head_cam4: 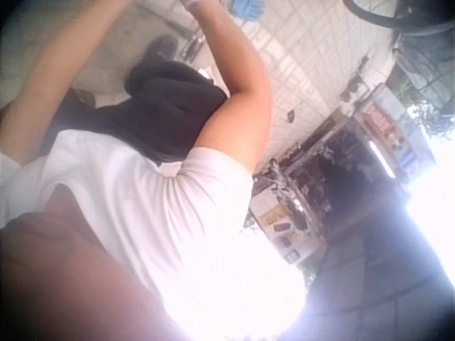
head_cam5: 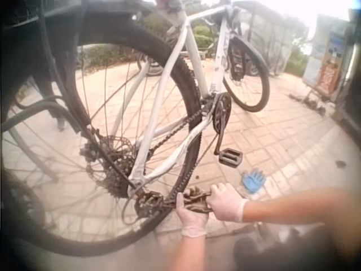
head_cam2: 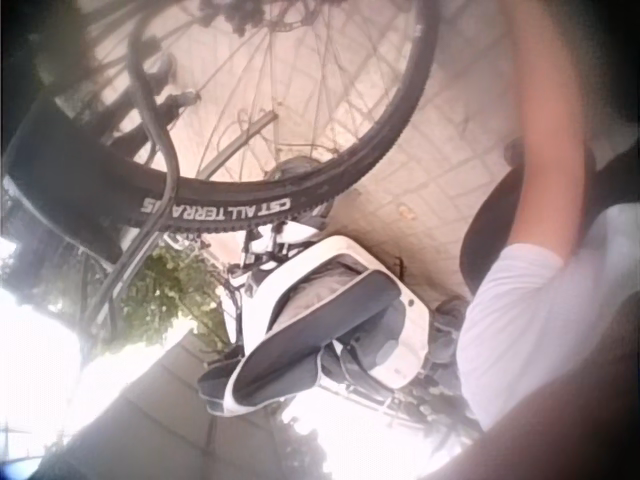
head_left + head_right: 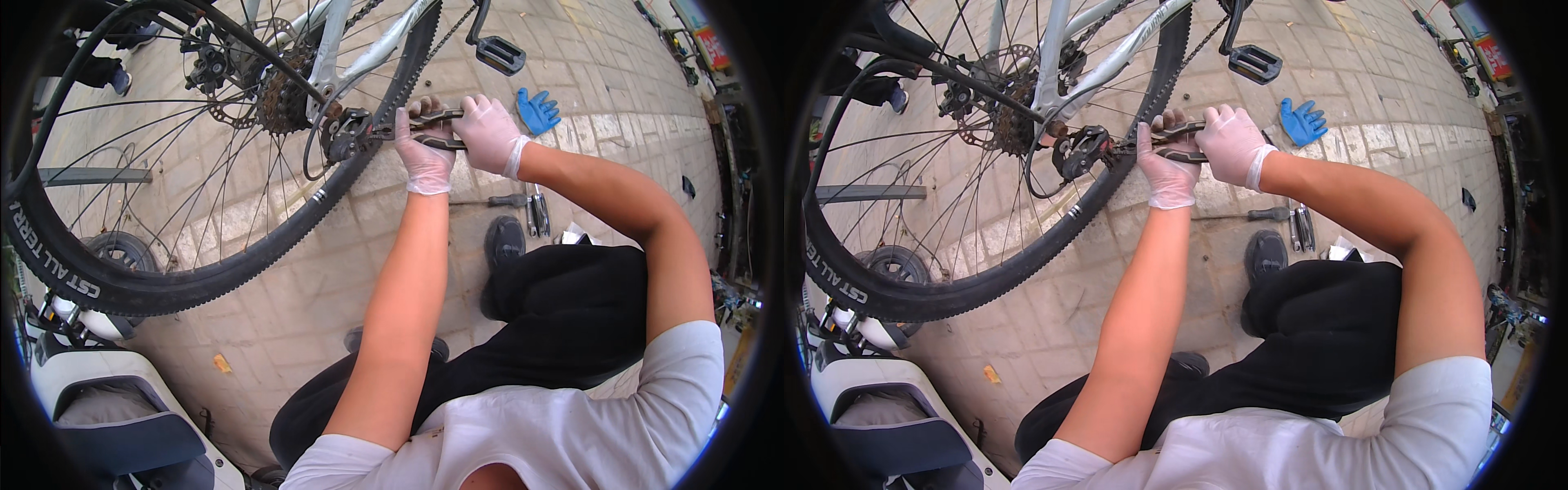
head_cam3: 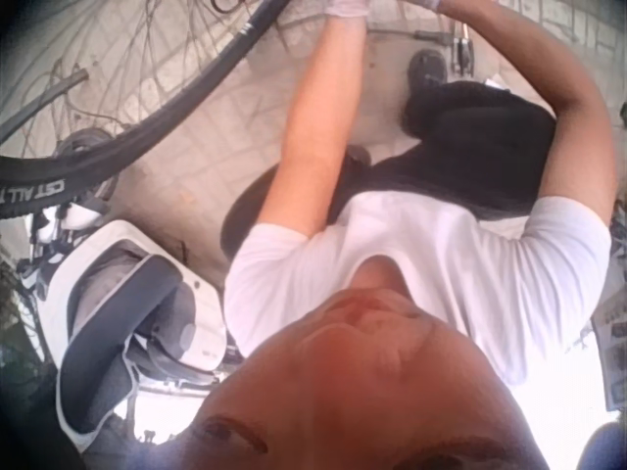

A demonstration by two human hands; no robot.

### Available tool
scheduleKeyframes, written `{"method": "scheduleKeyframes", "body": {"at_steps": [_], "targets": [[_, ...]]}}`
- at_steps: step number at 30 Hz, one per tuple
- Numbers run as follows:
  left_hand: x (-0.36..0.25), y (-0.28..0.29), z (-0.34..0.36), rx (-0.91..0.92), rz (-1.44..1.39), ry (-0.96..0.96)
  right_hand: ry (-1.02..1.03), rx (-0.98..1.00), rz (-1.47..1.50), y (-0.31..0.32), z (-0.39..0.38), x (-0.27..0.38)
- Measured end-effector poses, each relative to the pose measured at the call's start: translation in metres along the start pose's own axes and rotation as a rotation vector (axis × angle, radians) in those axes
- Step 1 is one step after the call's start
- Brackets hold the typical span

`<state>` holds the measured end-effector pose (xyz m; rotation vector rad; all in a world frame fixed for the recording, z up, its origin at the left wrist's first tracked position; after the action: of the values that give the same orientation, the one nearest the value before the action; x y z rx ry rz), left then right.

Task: The person adjusts the rear derailleur and chain on a bicycle using pliers and a screwdriver, then removes a wheel and uses a floor pump to inflate a tire on a tricycle. The person handles the bicycle chain, derailleur, wheel, and pump nozzle during the task.

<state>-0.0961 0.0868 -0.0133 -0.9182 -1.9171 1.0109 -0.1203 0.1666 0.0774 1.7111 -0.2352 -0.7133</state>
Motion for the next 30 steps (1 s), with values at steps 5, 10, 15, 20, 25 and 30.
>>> {"method": "scheduleKeyframes", "body": {"at_steps": [5, 10, 15, 20, 25, 30], "targets": [[0.002, 0.0, 0.005, -0.023, 0.036, -0.039, 0.029, 0.023, -0.013, -0.002, 0.0, -0.001], [0.001, 0.002, 0.003, -0.202, 0.121, -0.099, 0.032, 0.08, 0.014, -0.005, 0.0, -0.003], [0.001, -0.001, 0.001, -0.294, 0.148, -0.113, 0.039, 0.144, 0.056, -0.01, 0.002, -0.004], [-0.001, 0.001, 0.001, -0.375, 0.184, -0.124, 0.048, 0.241, 0.094, -0.014, 0.006, -0.006], [-0.003, 0.007, 0.001, -0.254, 0.182, -0.016, 0.0, 0.224, 0.064, -0.011, 0.002, -0.004], [0.0, 0.03, -0.031, -0.194, 0.4, 0.073, -0.048, 0.49, 0.38, -0.019, -0.031, 0.001]]}}
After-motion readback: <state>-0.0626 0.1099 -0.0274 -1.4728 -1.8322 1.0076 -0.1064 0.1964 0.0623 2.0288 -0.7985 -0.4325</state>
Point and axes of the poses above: each hand's wrist, its own z-axis towards the middle knuckle, its own y-axis out of the back of the hand, x = y × z, the point moved 5 cm from there along z, towards the middle knuckle, and after that the axes turned 15 degrees about -z, right-handed, at the moved point
